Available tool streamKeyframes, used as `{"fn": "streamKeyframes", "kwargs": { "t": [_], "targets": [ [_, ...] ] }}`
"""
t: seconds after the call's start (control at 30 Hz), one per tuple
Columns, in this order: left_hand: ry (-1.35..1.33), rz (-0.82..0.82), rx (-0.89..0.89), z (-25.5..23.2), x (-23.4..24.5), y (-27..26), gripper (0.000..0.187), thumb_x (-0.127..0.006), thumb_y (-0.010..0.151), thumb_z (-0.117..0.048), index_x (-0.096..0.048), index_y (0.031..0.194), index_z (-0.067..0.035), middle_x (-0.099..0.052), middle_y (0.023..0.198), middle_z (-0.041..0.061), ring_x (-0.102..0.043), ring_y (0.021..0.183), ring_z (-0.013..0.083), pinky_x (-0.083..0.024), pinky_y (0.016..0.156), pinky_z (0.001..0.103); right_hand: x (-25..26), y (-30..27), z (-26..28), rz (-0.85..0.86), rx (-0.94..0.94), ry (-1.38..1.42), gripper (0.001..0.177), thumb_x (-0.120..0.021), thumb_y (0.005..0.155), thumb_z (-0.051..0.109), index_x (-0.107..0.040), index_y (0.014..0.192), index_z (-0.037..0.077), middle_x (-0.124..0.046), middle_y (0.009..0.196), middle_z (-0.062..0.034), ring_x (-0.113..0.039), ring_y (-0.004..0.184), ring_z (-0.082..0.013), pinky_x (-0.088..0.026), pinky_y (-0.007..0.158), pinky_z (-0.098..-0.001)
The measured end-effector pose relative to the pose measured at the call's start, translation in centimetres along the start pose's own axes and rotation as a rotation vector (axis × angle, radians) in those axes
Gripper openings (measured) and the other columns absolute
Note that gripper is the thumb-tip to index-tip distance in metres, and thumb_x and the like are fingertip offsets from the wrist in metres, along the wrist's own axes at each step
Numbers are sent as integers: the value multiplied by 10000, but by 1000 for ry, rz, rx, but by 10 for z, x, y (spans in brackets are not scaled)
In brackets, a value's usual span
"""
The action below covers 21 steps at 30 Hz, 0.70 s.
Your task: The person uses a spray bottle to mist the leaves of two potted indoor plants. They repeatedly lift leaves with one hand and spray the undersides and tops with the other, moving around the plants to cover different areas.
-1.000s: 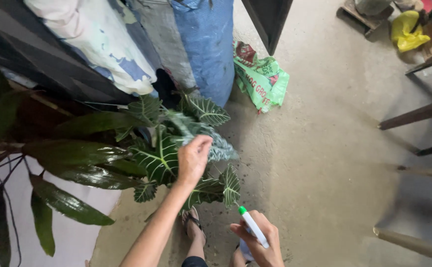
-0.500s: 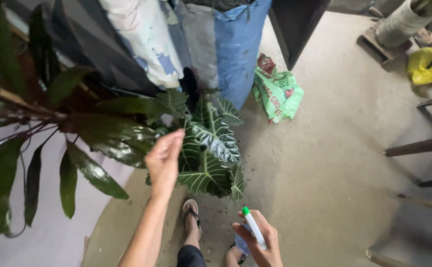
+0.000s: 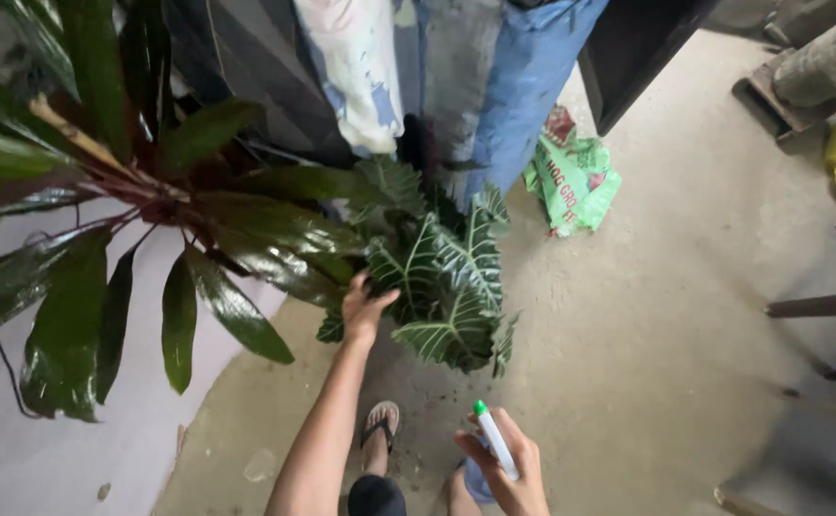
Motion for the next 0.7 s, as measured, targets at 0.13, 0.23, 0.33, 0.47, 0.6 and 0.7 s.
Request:
{"fn": "streamKeyframes", "kwargs": {
  "t": [0.13, 0.23, 0.33, 0.47, 0.6, 0.7],
  "targets": [
    [680, 119, -81, 43, -22, 39, 845, -756, 602, -631, -523, 1253, -145, -647, 1186, 94, -573, 1118, 273, -391, 932, 356, -28, 1, 1, -17, -200, -34, 211, -742, 799, 255, -718, 919, 83, -758, 771, -63, -686, 706, -156, -455, 644, -299],
    [756, 136, -112, 29, -34, 39, 818, -718, 610, -701, -558, 1061, -37, -609, 1047, 152, -527, 1001, 345, -339, 867, 416, -42, 5, -4, -143, -144, -1, 132, -792, 772, 153, -691, 813, 77, -732, 718, -51, -660, 694, -127, -430, 627, -285],
    [719, 149, -126, 6, -39, 29, 648, -752, 673, -621, -625, 729, 11, -664, 727, 160, -622, 697, 338, -432, 651, 446, -50, 5, -21, -282, -133, -12, 190, -829, 738, 134, -645, 720, 89, -640, 658, -31, -563, 668, -122, -402, 625, -260],
    [577, 209, -243, -17, -54, 30, 523, -641, 761, -593, -746, 821, -85, -723, 821, 154, -692, 842, 339, -481, 742, 421, -60, 5, -22, -341, -166, -31, 222, -820, 768, 152, -612, 734, 84, -571, 648, -44, -431, 623, -147, -355, 595, -273],
    [462, 275, -131, -21, -52, 29, 502, -648, 785, -553, -752, 785, -62, -738, 764, 121, -711, 767, 265, -475, 714, 385, -73, -5, 0, -316, -278, 36, 200, -774, 774, 183, -729, 948, 94, -771, 850, -46, -732, 840, -134, -531, 786, -278],
    [526, 222, -90, -16, -50, 33, 604, -650, 762, -612, -731, 848, -19, -732, 831, 173, -706, 868, 318, -482, 766, 418, -81, -6, 3, -320, -260, -1, 261, -749, 767, 286, -734, 974, 128, -789, 867, -45, -731, 859, -122, -523, 785, -281]
  ]
}}
Point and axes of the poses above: each hand's wrist, its own y-axis towards the middle knuckle, its own x-axis out of the back of the hand, z = x × y, the point moved 7 cm from there along y, towards the middle knuckle
